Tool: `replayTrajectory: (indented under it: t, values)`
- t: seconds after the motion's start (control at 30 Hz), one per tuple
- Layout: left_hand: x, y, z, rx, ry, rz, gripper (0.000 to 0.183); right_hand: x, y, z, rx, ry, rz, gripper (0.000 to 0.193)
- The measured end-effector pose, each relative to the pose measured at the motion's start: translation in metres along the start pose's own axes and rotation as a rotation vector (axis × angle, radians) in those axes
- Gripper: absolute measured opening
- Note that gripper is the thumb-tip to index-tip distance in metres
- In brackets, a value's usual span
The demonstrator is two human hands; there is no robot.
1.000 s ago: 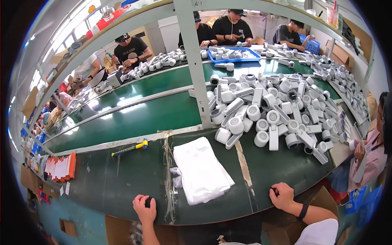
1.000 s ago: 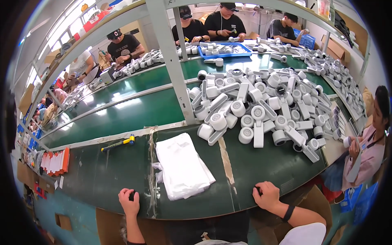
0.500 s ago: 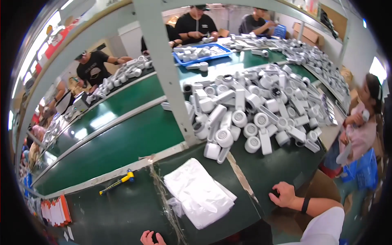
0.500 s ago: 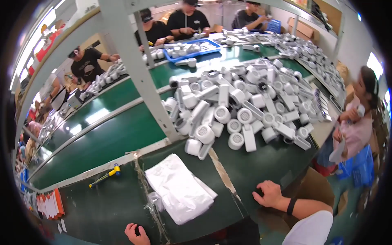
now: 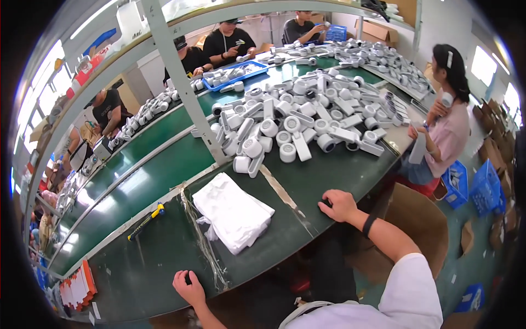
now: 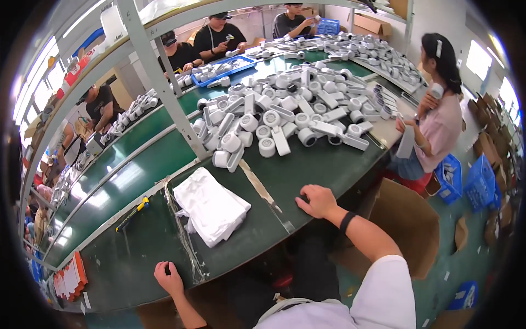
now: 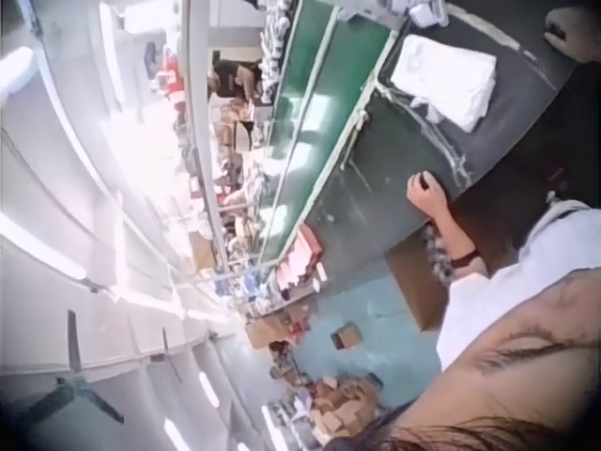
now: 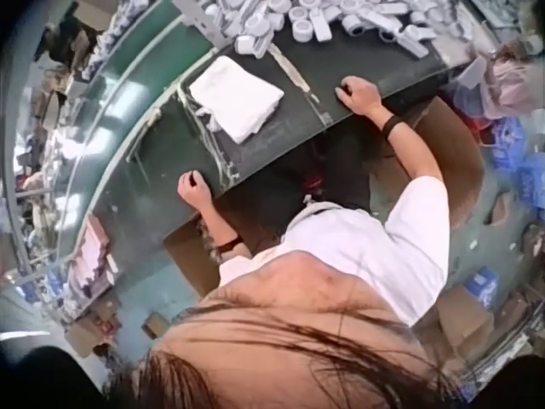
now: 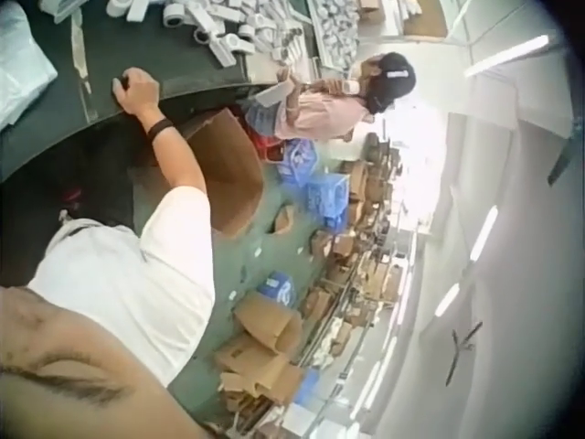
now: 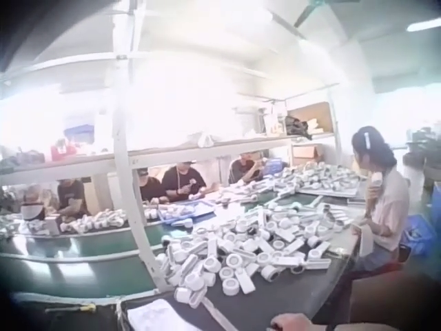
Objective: The person picks up a fan from a pile, slides it into a plastic bag, and places the bagged fan into a cardboard box, repeating this process for several fans.
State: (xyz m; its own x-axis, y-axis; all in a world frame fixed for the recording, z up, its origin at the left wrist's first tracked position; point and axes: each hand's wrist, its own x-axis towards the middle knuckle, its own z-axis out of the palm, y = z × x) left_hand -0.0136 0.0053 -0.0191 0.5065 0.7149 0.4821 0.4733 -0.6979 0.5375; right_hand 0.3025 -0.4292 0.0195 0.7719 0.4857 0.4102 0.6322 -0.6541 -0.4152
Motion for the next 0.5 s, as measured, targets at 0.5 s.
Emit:
replayTrajectory:
  t: [0.5]
  values:
    - [-0.001,0.001,-0.002,-0.001,0.009,0.008,0.018,-0.002,0.012,0.004,0.233,0.307,0.336,0.018]
